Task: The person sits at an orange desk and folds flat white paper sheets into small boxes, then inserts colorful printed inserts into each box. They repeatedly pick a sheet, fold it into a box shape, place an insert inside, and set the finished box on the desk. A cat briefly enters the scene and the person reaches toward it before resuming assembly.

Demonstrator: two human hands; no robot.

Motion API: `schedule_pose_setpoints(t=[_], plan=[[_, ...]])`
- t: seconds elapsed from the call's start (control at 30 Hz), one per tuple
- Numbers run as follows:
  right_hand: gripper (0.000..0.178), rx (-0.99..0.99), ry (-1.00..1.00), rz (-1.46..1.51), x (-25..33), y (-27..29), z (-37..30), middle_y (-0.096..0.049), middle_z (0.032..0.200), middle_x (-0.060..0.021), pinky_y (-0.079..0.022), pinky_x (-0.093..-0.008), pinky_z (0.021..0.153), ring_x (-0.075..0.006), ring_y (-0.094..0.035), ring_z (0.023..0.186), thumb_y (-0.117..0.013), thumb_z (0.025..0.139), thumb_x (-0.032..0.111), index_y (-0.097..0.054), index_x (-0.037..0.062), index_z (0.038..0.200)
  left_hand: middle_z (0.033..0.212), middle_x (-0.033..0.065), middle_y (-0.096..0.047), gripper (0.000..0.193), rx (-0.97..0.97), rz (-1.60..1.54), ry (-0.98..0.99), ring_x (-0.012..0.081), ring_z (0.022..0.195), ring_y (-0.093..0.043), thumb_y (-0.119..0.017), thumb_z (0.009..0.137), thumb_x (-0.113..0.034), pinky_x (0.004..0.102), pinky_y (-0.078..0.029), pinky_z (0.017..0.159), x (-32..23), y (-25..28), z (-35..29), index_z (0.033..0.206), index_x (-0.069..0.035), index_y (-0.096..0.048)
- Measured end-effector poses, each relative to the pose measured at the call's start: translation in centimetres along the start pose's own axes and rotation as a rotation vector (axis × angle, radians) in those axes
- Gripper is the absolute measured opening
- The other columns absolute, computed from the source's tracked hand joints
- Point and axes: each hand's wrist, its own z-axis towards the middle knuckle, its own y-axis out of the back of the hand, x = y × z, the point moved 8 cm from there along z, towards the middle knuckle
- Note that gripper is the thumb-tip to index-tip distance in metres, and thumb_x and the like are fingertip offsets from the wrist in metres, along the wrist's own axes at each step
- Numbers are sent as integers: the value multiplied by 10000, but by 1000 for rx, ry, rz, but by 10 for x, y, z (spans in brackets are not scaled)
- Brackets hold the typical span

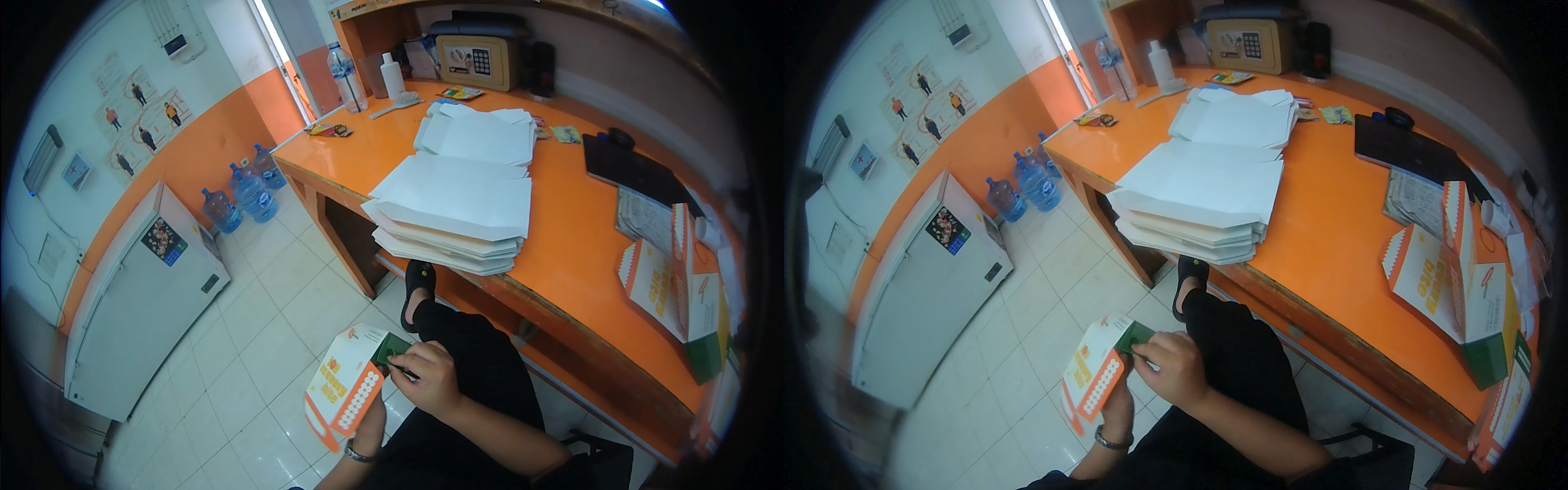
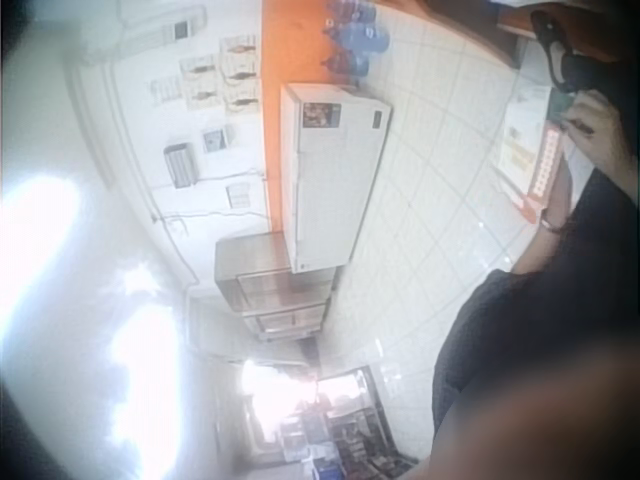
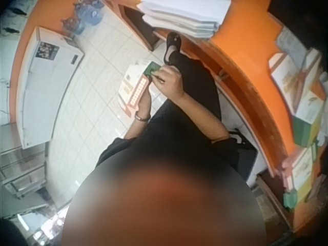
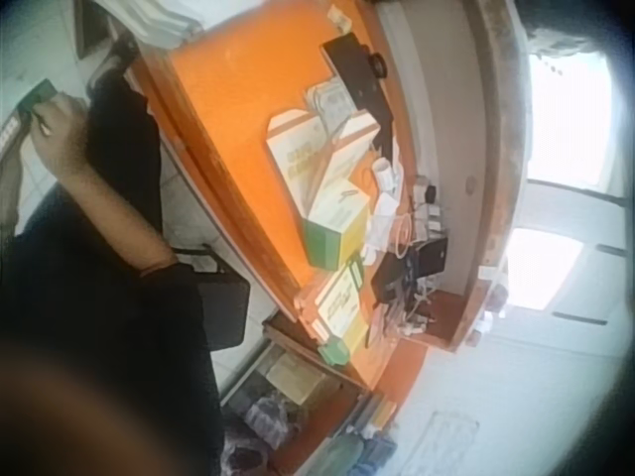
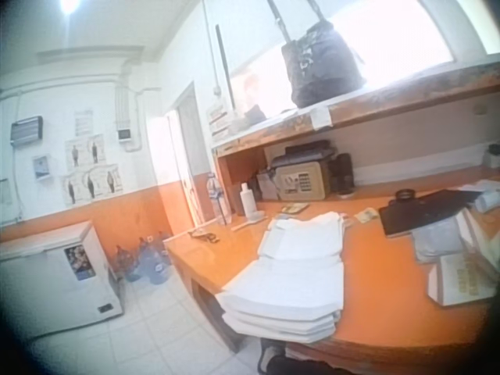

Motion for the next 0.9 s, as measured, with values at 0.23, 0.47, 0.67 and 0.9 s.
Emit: schedule_pose_setpoints(t=[0.23, 0.47, 0.67, 0.9], plan=[[117, 1, -142, 176, -11, -5, -7, -581, 681, -63, -439, -301, 542, -188, -569, 578, -728, 724, -3, -677, 18, 828, 1202, 109, -579, 335, -46, -355, 83, 162, 1096, -559, -509, 994, -131, 290, -482, 906, 3, -20, -22, 1281, 43, -511], [55, -10, -272, 336, -21, -7, -10, -560, 641, -60, -402, -241, 473, -100, -535, 530, -717, 768, -16, -675, -19, 804, 1270, 127, -538, 393, 94, -503, 96, 175, 1134, -541, -454, 998, -104, 300, -439, 962, -1, -39, -28, 1366, 31, -425], [67, 55, -191, 210, -17, -10, -7, -582, 675, -75, -444, -298, 552, -180, -580, 597, -701, 793, 53, -678, -5, 816, 1354, 145, -467, 470, 137, -574, 31, 216, 1226, -477, -437, 994, -118, 332, -384, 1029, 14, -50, -34, 1431, 15, -329], [288, 344, 38, -60, 1, -21, -10, -612, 868, -107, -447, -383, 738, -259, -571, 770, -612, 854, 177, -649, 4, 1081, 1049, 117, -638, 244, 38, -169, -127, 189, 965, -598, -490, 979, -82, 318, -488, 824, 16, -28, -15, 1165, 51, -574]])
